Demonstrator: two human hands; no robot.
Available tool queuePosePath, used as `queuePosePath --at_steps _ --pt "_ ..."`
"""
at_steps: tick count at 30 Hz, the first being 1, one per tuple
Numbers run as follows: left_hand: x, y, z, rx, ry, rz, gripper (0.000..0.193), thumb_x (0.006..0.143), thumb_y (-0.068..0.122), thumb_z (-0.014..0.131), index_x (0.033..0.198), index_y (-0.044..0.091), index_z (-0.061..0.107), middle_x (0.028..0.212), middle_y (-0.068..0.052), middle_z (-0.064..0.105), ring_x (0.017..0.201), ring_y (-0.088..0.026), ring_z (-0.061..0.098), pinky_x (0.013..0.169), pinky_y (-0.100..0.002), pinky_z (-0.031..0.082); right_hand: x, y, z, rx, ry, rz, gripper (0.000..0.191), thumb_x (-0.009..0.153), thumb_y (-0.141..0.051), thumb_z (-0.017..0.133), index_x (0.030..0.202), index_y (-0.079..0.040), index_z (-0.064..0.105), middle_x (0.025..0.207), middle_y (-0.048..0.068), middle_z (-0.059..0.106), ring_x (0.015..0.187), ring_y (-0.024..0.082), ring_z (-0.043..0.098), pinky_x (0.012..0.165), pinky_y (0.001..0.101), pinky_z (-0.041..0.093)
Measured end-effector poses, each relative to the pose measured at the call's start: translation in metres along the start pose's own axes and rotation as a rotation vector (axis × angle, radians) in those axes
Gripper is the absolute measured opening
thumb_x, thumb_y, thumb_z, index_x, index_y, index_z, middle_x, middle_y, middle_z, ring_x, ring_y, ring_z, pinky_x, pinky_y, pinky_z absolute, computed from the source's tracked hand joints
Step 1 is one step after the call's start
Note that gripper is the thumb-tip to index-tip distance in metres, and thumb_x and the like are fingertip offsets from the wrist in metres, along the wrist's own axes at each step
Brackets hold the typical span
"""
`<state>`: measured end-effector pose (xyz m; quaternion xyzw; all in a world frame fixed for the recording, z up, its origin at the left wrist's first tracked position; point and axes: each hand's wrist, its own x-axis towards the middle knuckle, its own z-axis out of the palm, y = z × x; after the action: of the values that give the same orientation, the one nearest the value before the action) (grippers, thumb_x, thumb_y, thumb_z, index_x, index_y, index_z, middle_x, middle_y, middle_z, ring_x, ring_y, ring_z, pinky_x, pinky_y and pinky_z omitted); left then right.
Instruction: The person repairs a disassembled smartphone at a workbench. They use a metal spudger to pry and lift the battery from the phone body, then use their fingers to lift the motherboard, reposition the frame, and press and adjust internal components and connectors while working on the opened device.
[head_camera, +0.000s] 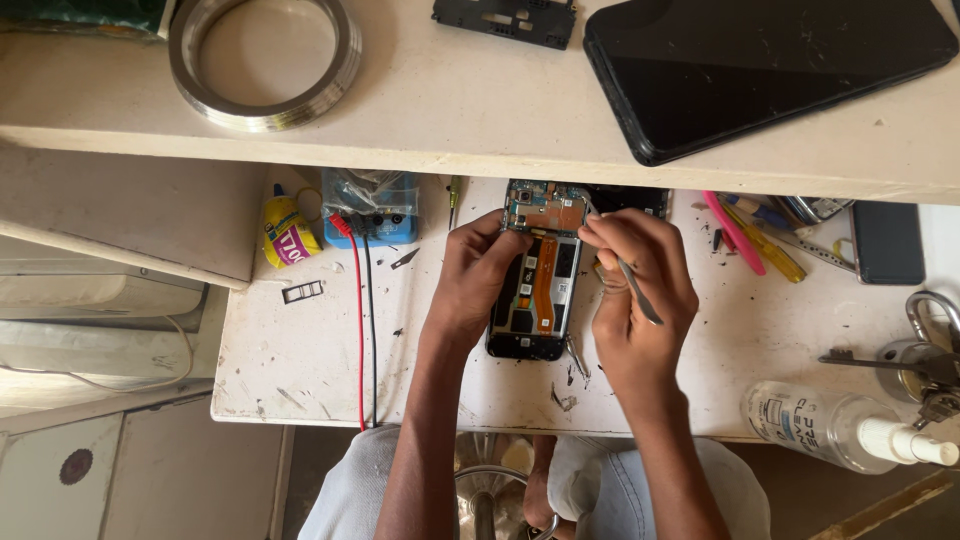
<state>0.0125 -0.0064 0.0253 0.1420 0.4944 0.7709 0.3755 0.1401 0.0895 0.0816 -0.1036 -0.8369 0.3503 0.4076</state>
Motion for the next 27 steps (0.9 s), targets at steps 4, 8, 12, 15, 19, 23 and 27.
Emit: queuePosePath --at_steps 4,8,12,15,19,23,27 --pt "-0.001 -0.001 0.0 0.033 -0.01 0.01 0.019 0.097 0.007 0.057 0.103 -0.003 0.072 0.085 -0.003 0.07 0.071 -0.006 0.058 0.065 -0.024 0.051 0.012 0.013 -0.008 -0.003 -0.024 -0.008 0.018 0.111 0.004 0.049 0.121 0.002 0.063 0.121 0.016 0.061 0.107 0.023 0.074 0.09 0.0339 0.062" --pt "-0.002 -0.001 0.001 0.047 -0.05 0.009 0.02 0.098 0.008 0.056 0.103 -0.002 0.072 0.085 -0.002 0.071 0.072 -0.005 0.06 0.066 -0.023 0.052 0.011 0.013 -0.025 0.142 0.002 0.094 0.018 0.118 -0.004 0.043 0.12 0.003 0.06 0.12 0.014 0.063 0.103 0.021 0.072 0.092 0.0346 0.063" --pt "-0.005 0.001 0.0 0.051 -0.103 -0.005 0.021 0.099 0.009 0.056 0.106 -0.003 0.072 0.085 -0.002 0.071 0.072 -0.005 0.06 0.067 -0.022 0.052 0.01 0.013 -0.032 0.261 0.06 0.262 0.024 0.121 -0.013 0.042 0.118 0.004 0.059 0.111 0.012 0.064 0.099 0.019 0.071 0.087 0.0353 0.065" --pt "-0.006 0.001 0.0 0.081 -0.112 -0.004 0.024 0.098 0.009 0.057 0.11 -0.004 0.073 0.088 -0.002 0.072 0.074 -0.005 0.06 0.069 -0.022 0.051 0.011 0.017 -0.035 0.351 0.088 0.271 0.026 0.121 -0.016 0.042 0.119 0.005 0.058 0.113 0.011 0.062 0.099 0.019 0.07 0.088 0.0371 0.065" --pt "-0.006 0.001 -0.001 0.066 -0.116 -0.001 0.023 0.099 0.009 0.057 0.109 -0.004 0.073 0.089 -0.003 0.073 0.075 -0.006 0.063 0.069 -0.022 0.053 0.01 0.019 -0.035 0.363 0.098 0.279 0.028 0.122 -0.018 0.043 0.119 0.005 0.058 0.112 0.011 0.063 0.099 0.02 0.071 0.088 0.0383 0.065" --pt "-0.004 0.001 -0.001 0.038 -0.074 -0.008 0.023 0.099 0.008 0.057 0.111 -0.004 0.073 0.091 -0.005 0.074 0.076 -0.007 0.064 0.07 -0.023 0.054 0.007 0.015 -0.033 0.414 0.145 0.333 0.03 0.121 -0.021 0.044 0.122 0.006 0.057 0.116 0.011 0.063 0.101 0.02 0.07 0.088 0.0382 0.064" --pt "0.0 0.002 -0.002 -0.135 -0.028 0.009 0.021 0.101 0.007 0.058 0.112 -0.004 0.071 0.094 -0.006 0.073 0.077 -0.008 0.065 0.07 -0.025 0.055 0.004 0.008 -0.028 0.468 0.195 0.361 0.031 0.12 -0.023 0.048 0.122 0.006 0.058 0.107 0.013 0.065 0.095 0.022 0.07 0.084 0.0384 0.064"
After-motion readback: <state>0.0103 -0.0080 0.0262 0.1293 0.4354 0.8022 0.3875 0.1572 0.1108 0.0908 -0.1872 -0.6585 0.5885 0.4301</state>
